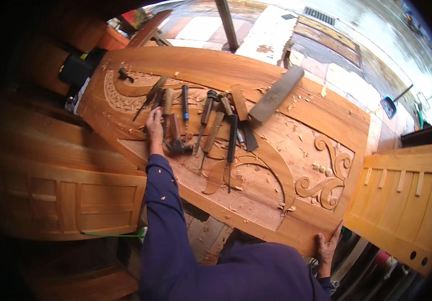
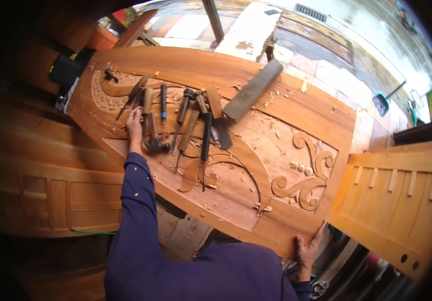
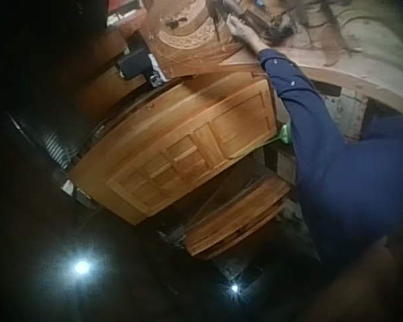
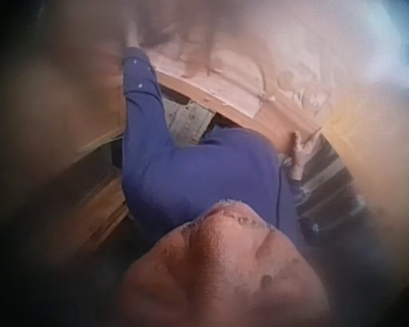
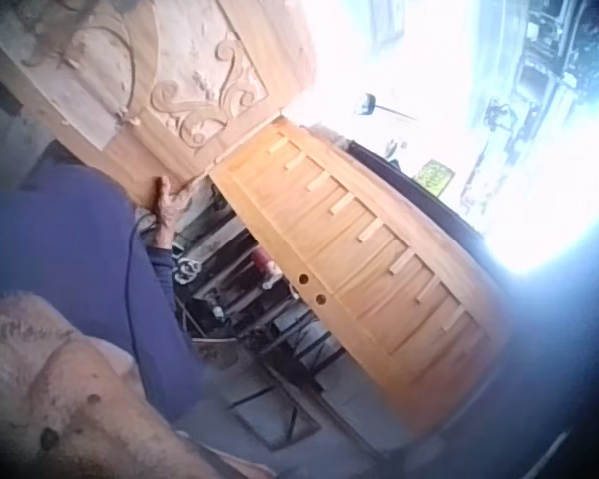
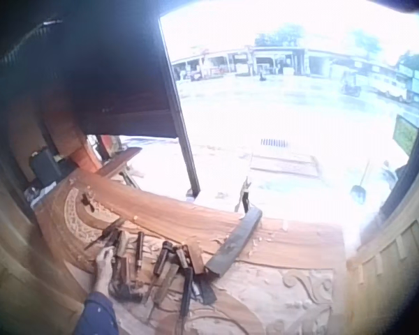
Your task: The person carves a decorative floral design into a wooden panel using a chisel and a wooden mallet.
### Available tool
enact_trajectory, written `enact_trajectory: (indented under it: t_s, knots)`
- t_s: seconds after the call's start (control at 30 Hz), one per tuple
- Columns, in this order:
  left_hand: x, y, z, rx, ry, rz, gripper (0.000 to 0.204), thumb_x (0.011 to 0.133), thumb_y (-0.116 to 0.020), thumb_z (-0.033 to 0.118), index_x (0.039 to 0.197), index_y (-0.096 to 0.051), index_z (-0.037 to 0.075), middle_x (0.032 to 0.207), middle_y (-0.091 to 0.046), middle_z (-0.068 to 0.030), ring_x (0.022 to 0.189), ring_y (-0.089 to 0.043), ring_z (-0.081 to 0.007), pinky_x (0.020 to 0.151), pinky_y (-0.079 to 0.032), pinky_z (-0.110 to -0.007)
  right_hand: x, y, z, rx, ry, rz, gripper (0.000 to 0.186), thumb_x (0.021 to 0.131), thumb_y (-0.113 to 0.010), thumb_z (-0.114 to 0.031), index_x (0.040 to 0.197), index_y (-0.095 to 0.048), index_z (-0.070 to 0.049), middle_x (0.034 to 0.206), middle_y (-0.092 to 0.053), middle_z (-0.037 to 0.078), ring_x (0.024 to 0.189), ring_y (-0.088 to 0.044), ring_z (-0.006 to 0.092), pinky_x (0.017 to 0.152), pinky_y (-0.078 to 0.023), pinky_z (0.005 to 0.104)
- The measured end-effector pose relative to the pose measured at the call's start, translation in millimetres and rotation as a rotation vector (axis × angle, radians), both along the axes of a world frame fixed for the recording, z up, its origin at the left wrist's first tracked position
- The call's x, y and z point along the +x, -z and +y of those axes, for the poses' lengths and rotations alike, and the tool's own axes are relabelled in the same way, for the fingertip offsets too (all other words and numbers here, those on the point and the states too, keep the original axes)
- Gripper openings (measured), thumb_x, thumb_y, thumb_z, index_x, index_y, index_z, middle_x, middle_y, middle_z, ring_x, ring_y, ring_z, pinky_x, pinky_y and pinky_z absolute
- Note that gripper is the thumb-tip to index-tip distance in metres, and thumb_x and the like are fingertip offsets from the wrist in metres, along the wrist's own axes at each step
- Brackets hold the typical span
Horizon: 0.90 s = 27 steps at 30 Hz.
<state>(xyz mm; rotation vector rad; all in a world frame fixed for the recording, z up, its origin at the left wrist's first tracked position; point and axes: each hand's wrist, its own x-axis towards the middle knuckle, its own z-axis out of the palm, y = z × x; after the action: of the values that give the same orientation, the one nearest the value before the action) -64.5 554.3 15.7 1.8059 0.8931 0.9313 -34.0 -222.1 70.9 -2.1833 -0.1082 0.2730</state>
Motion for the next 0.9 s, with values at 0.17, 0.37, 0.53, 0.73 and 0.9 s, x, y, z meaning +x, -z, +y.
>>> enact_trajectory:
  t_s: [0.17,0.37,0.53,0.73,0.9]
  knots:
    - [0,5,-1,0.005,-0.042,0.006,0.034,0.106,-0.059,0.033,0.121,-0.074,0.006,0.093,-0.066,0.0003,0.08,-0.057,-0.0092,0.073,-0.05,-0.025,-47,-2,-53,0.362,0.125,0.462,0.097,0.091,-0.08,-0.019,0.166,-0.021,-0.002,0.16,-0.042,0.02,0.143,-0.048,0.0287,0.118,-0.038,0.0409]
    - [-6,-2,-6,0.057,-0.053,0.024,0.034,0.105,-0.06,0.032,0.12,-0.074,0.005,0.094,-0.069,-0.0019,0.079,-0.057,-0.0099,0.073,-0.048,-0.026,-104,-2,-72,0.334,-0.018,0.955,0.091,0.092,-0.08,-0.018,0.164,-0.027,-0.005,0.147,-0.055,0.02,0.115,-0.068,0.0296,0.087,-0.057,0.0348]
    - [-6,-15,-33,-0.038,-0.07,-0.07,0.031,0.106,-0.061,0.031,0.12,-0.074,0.006,0.09,-0.068,0.0016,0.075,-0.057,-0.0062,0.069,-0.048,-0.023,-124,11,-10,0.082,0.115,0.635,0.047,0.094,-0.074,-0.011,0.136,-0.06,0.006,0.115,-0.071,0.017,0.106,-0.07,0.0229,0.085,-0.057,0.0324]
    - [11,-53,26,0.024,-0.165,-0.27,0.02,0.105,-0.065,0.021,0.114,-0.073,0.005,0.084,-0.066,-0.0005,0.073,-0.061,-0.0055,0.066,-0.049,-0.021,-138,29,20,-0.302,0.153,0.465,0.056,0.104,-0.061,-0.043,0.114,-0.067,0.011,0.106,-0.071,0.029,0.1,-0.063,0.0349,0.091,-0.048,0.048]
    - [-9,-32,246,0.352,-0.481,-0.032,0.021,0.099,-0.069,0.025,0.102,-0.073,0.005,0.088,-0.074,-0.0074,0.078,-0.07,-0.0223,0.074,-0.055,-0.035,-128,29,49,-0.283,0.013,0.511,0.051,0.105,-0.056,-0.038,0.126,-0.063,0.008,0.123,-0.067,0.033,0.111,-0.063,0.0426,0.097,-0.047,0.0482]
